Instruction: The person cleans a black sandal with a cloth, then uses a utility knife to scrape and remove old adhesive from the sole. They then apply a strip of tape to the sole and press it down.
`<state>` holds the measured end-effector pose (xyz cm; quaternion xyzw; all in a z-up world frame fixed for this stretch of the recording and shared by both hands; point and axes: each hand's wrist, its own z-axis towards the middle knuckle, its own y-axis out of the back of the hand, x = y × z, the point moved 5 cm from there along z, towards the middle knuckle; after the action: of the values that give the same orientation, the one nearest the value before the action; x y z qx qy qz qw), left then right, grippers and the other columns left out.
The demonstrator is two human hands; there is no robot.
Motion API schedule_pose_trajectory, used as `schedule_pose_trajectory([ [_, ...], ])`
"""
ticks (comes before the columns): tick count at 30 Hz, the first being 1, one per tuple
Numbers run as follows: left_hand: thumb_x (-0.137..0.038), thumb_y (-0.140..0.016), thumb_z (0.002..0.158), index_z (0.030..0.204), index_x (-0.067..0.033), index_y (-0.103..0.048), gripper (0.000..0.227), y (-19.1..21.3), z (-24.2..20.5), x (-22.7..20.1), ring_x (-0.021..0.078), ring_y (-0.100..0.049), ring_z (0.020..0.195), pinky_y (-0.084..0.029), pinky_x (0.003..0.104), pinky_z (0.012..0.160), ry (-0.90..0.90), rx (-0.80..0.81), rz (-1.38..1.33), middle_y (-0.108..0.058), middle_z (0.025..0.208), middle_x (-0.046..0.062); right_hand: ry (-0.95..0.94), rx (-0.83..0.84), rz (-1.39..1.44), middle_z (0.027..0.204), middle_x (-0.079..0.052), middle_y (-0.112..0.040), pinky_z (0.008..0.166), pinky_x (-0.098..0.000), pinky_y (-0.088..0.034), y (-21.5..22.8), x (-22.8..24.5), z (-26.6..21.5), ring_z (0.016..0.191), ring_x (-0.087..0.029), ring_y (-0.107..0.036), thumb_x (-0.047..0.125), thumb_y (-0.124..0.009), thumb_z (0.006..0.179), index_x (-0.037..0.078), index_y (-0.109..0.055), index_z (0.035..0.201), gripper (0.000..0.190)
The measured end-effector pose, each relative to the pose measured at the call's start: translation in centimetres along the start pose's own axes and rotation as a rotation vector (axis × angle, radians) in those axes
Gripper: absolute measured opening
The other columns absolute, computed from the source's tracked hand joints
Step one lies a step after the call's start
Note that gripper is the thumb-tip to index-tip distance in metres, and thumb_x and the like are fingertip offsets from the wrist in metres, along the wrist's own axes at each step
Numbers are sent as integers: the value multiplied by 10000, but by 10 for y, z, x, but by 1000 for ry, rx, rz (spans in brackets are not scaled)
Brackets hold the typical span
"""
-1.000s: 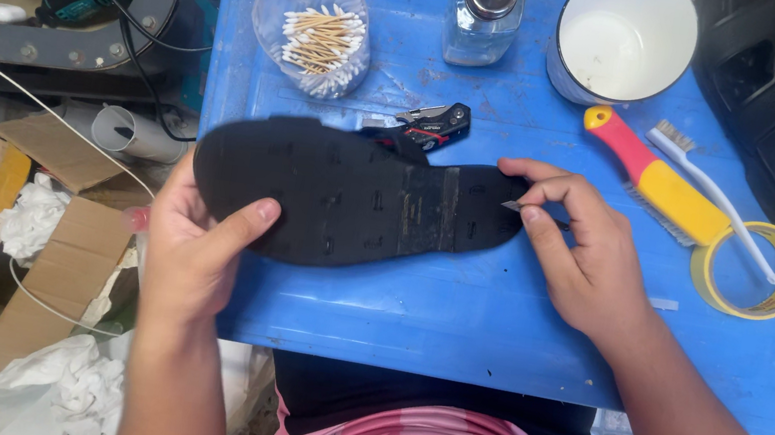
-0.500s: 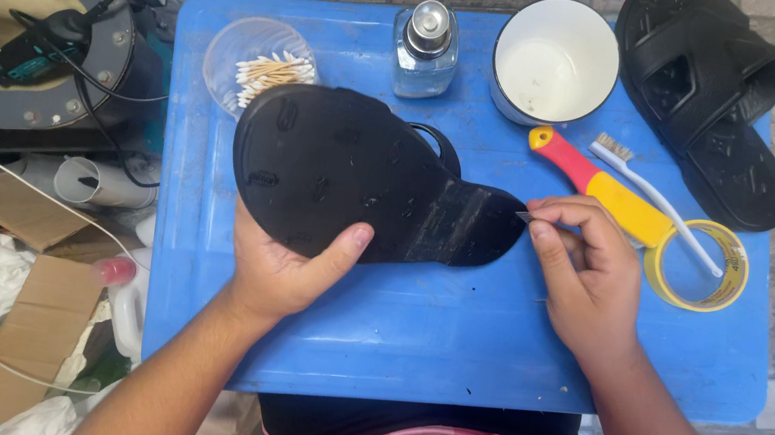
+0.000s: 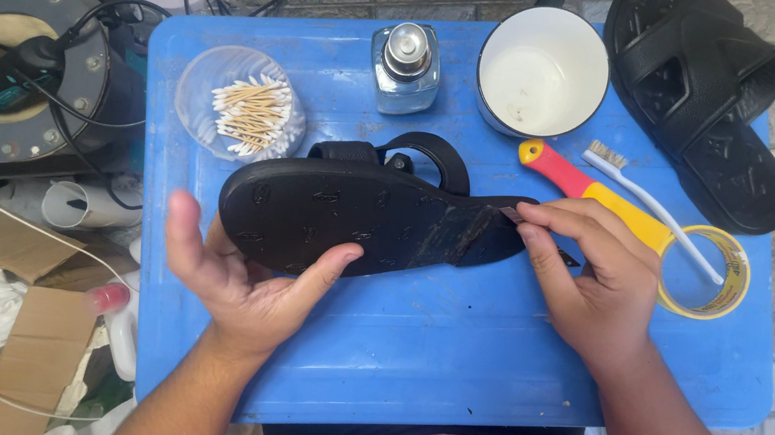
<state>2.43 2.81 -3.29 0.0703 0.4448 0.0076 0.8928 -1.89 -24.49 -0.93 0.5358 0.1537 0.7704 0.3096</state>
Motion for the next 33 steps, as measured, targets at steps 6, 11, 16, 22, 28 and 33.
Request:
schedule_pose_trajectory([
  [6,-98,-958,795,1366,-73,-471,751,3,-2,-7,311,-676,1088,-568,359,875,-98,86,340,-623,1226,177,26,59,-26,1026,-118,-742,824,-267,-564,6,1,8,916,-183,-735,-60,-757,920,-19,-732,1096,183],
  [11,-124,-961,791,1334,-82,-480,726,3,-2,-11,304,-682,1073,-571,345,863,-114,93,329,-636,1194,172,66,130,-50,1001,-132,-742,798,-270,-568,10,3,16,888,-186,-735,-56,-766,885,-26,-731,1074,194],
  [16,-143,-965,790,1316,-86,-455,734,4,-3,-11,303,-698,1047,-587,360,862,-136,112,334,-655,1169,163,66,145,-42,999,-127,-742,792,-267,-571,10,6,17,881,-182,-741,-63,-752,891,-25,-729,1080,194],
  [22,-171,-965,782,1306,-126,-451,736,3,-2,-14,323,-689,1068,-585,398,890,-146,134,365,-653,1167,173,56,145,-58,1000,-134,-739,777,-263,-568,11,6,15,875,-182,-737,-64,-755,891,-27,-729,1079,193],
  [28,-176,-969,773,1330,-148,-449,763,3,-2,-17,335,-679,1089,-586,415,917,-149,136,362,-647,1170,174,50,132,-81,997,-133,-739,776,-260,-566,10,8,13,878,-181,-737,-72,-751,895,-30,-733,1074,185],
  [33,-173,-973,769,1334,-162,-445,773,3,-2,-17,331,-667,1105,-585,428,938,-153,142,358,-642,1178,164,44,128,-76,996,-129,-735,778,-256,-569,10,8,13,877,-177,-736,-84,-742,898,-32,-732,1077,186],
])
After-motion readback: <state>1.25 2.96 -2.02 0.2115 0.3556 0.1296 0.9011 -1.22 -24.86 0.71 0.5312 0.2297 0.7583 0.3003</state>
